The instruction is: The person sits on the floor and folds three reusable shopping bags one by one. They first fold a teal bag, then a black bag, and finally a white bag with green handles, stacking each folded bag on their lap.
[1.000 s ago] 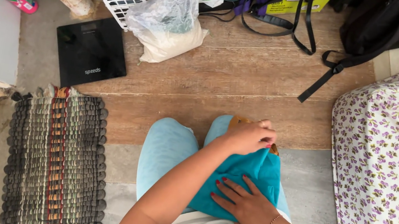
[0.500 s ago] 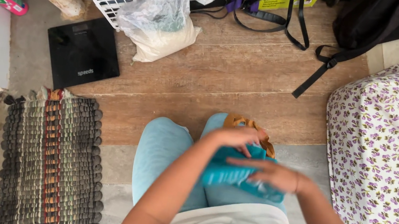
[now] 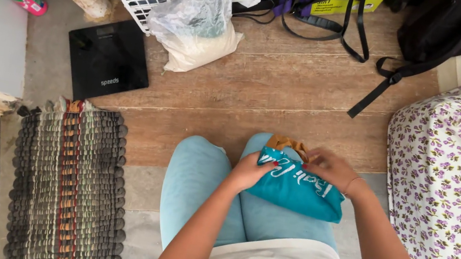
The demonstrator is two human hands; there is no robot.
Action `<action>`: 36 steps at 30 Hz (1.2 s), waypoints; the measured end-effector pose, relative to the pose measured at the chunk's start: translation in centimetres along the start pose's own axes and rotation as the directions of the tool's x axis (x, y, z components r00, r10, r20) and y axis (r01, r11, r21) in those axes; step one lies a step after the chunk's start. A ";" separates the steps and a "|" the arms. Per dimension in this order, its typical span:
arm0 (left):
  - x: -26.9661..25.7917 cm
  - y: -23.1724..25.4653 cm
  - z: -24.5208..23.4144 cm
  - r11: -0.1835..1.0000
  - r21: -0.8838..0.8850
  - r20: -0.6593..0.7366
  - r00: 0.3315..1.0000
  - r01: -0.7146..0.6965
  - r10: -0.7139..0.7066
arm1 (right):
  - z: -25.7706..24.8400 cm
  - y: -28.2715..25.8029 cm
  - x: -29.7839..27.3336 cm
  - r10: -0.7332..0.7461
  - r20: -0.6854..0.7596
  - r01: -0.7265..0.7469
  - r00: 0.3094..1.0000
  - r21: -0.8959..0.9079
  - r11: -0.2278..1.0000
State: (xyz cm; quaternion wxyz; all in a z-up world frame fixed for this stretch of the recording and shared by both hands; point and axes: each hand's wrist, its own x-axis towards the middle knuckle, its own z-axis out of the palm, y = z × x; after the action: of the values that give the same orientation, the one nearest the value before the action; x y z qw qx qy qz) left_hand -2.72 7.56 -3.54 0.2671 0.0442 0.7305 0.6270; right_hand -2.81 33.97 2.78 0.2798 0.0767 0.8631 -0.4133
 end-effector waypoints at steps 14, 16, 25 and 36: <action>0.8 -1.5 -2.0 0.761 0.526 -0.191 0.924 0.380 -0.330 | 6.8 -8.3 -7.7 -0.264 0.096 0.261 0.960 -0.654 0.710; 0.7 -3.0 -2.2 0.842 0.360 -0.077 0.912 0.403 -0.403 | 7.2 -6.4 -6.8 -0.353 0.064 0.308 0.934 -0.646 0.698; 2.0 -0.3 -4.0 0.900 -0.427 -0.224 0.975 -0.083 -0.017 | -2.0 0.4 0.5 0.005 -0.113 0.040 0.994 0.396 0.917; -0.6 13.1 -5.9 0.948 0.140 -0.077 0.952 -0.284 0.297 | -7.4 -6.1 -3.7 -0.125 0.107 -0.013 0.986 0.808 0.589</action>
State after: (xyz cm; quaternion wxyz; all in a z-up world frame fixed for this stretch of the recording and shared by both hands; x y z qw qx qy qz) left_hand -8.35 4.77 9.37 0.1326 0.1377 0.7665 0.6131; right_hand -5.10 35.98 12.62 0.2664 0.1359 0.5610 -0.7719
